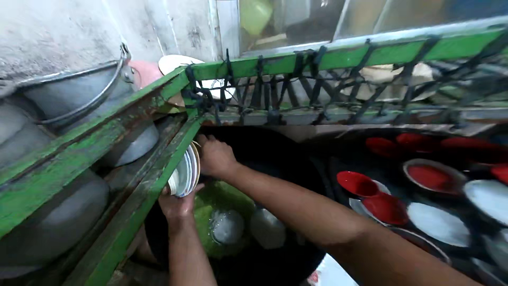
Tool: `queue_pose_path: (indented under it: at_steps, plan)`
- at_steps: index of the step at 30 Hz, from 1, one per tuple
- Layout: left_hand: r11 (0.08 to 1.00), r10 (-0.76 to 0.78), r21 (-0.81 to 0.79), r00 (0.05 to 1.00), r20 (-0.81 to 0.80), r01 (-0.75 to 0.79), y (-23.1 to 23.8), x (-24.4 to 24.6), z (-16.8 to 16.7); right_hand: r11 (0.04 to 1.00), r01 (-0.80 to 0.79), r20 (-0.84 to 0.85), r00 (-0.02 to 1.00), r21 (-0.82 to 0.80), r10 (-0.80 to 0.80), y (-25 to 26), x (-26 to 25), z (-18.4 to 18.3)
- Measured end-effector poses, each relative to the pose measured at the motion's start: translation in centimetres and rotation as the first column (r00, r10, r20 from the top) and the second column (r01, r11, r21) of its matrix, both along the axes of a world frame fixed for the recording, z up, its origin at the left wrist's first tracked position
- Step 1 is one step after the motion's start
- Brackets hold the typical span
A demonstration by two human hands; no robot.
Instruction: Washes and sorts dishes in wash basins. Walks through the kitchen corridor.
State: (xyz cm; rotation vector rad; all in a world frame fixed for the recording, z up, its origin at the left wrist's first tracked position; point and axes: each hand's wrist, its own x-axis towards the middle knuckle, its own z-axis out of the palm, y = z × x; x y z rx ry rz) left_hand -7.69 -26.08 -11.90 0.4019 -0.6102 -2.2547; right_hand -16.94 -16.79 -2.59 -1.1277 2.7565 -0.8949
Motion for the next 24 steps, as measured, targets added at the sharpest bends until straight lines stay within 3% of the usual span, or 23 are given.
queue_pose_path:
  at_steps: [2,5,7,9,11,13,15,18,24]
  plan:
    - [0.999,-0.005,0.033,1.000,0.031,0.004,0.6,-0.3,0.2,0.991,-0.018,0.217,0.975,-0.131,0.047,0.4,-0.3,-0.2]
    - [0.999,-0.011,0.038,1.000,-0.026,0.012,0.7,-0.4,0.0,0.946,-0.021,0.505,0.842,-0.325,0.192,0.9,-1.4,-1.7]
    - [1.000,-0.016,0.004,0.997,-0.073,0.016,0.1,-0.6,-0.6,0.930,0.019,0.588,0.779,-0.368,0.216,2.1,-2.2,-2.9]
    - [1.000,-0.027,-0.011,0.997,-0.075,0.026,-0.1,-0.6,-0.7,0.977,-0.037,0.482,0.865,-0.209,0.136,4.3,-3.1,-5.3]
    - [0.999,-0.038,0.019,0.994,-0.099,0.040,-0.3,-0.5,-0.7,0.972,-0.190,0.305,0.942,0.139,0.140,6.8,-3.4,-9.1]
    - [0.997,-0.045,0.053,0.990,-0.133,0.053,-0.3,-0.5,-0.5,0.845,-0.300,0.292,0.939,0.444,0.180,9.0,-1.8,-10.8]
    - [0.996,-0.044,0.073,0.989,-0.143,0.055,-0.4,-0.5,-0.4,0.711,-0.379,0.331,0.919,0.592,0.214,10.1,-0.1,-10.9]
    - [0.991,-0.039,0.119,0.989,-0.144,0.057,-0.4,-0.5,-0.3,0.589,-0.451,0.370,0.891,0.671,0.262,10.6,1.1,-11.3]
    - [0.994,-0.064,0.082,0.983,-0.175,0.079,-0.6,-0.3,-0.7,0.597,-0.447,0.346,0.894,0.666,0.284,11.1,1.1,-12.0]
